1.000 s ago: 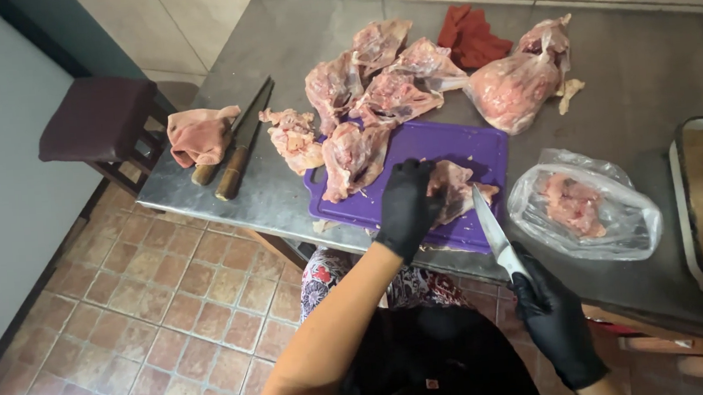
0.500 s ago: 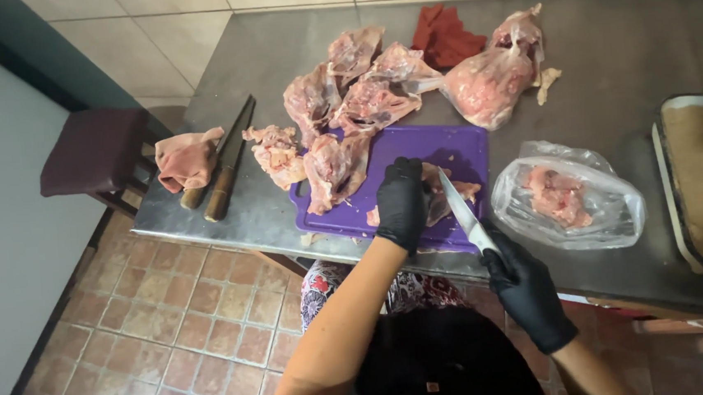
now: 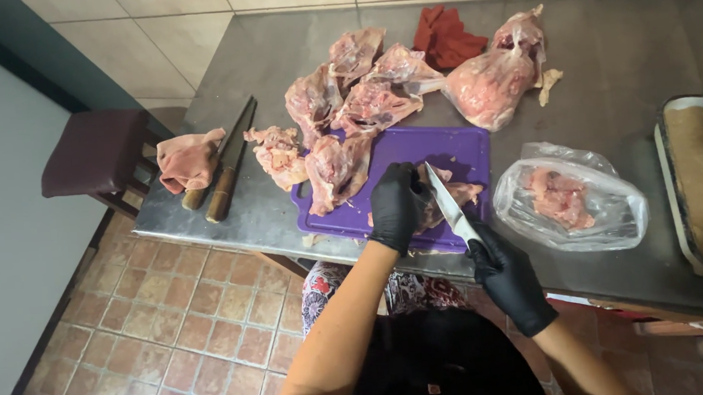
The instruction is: Trimming and slicing raw chicken breasts on a cutting board using a knife in a food preparation area.
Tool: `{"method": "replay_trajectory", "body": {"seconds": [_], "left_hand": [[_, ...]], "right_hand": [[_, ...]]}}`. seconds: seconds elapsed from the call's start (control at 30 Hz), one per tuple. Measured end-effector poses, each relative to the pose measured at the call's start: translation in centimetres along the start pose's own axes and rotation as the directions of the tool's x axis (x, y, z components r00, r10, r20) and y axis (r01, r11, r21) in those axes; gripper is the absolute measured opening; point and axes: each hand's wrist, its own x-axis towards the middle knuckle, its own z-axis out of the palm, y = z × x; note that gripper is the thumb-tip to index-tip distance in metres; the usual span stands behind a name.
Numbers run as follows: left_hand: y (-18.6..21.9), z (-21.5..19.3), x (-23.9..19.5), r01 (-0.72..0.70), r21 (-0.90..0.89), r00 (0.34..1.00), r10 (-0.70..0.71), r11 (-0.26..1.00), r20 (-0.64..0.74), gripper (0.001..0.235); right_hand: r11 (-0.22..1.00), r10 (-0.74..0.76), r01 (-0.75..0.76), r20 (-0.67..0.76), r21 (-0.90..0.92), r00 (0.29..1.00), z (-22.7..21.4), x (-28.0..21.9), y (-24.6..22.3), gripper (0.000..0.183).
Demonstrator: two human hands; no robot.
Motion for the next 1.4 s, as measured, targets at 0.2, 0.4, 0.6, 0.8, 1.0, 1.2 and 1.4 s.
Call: {"method": "replay_trajectory", "body": {"seconds": [0.2, 0.4, 0.6, 0.8, 1.0, 1.2, 1.4], "left_hand": [[0.2, -1.0, -0.2, 0.057, -0.150, 0.998, -0.057, 0.987, 0.005, 0.021], [-0.1, -2.0, -0.5, 0.159, -0.294, 0.986, -0.138, 0.942, 0.089, 0.019], [1.0, -3.7, -0.2, 0.260, -0.441, 0.965, -0.250, 0.859, 0.081, 0.020], [0.7, -3.5, -0.6, 0.249, -0.527, 0.961, -0.276, 0.813, 0.028, 0.017], [0.5, -3.8, -0.9, 0.371, -0.656, 0.901, -0.426, 0.657, 0.082, 0.017], [1.5, -5.9, -0.5, 0.373, -0.717, 0.893, -0.438, 0.590, 0.104, 0.017], [4.1, -12.8, 2.2, 0.075, -0.488, 0.962, -0.192, 0.869, -0.194, 0.015]], "right_hand": [[0.983, 0.074, -0.084, 0.065, 0.164, 0.995, 1.3, 2.4, -1.1, 0.043], [0.956, 0.030, -0.049, 0.071, 0.288, 0.997, 1.6, 1.6, -1.5, 0.042], [0.972, 0.138, -0.158, 0.123, 0.175, 0.983, 1.8, 0.5, 1.7, 0.037], [0.993, 0.001, -0.019, 0.154, 0.119, 0.988, 1.6, 2.8, -3.6, 0.041], [0.979, 0.133, -0.161, 0.207, 0.123, 0.969, 1.2, 0.7, -1.9, 0.038], [0.958, 0.146, -0.184, 0.181, 0.220, 0.973, 2.3, 0.9, 0.9, 0.038], [0.955, 0.161, -0.201, 0.189, 0.217, 0.969, 0.2, -0.6, 0.6, 0.042]]}}
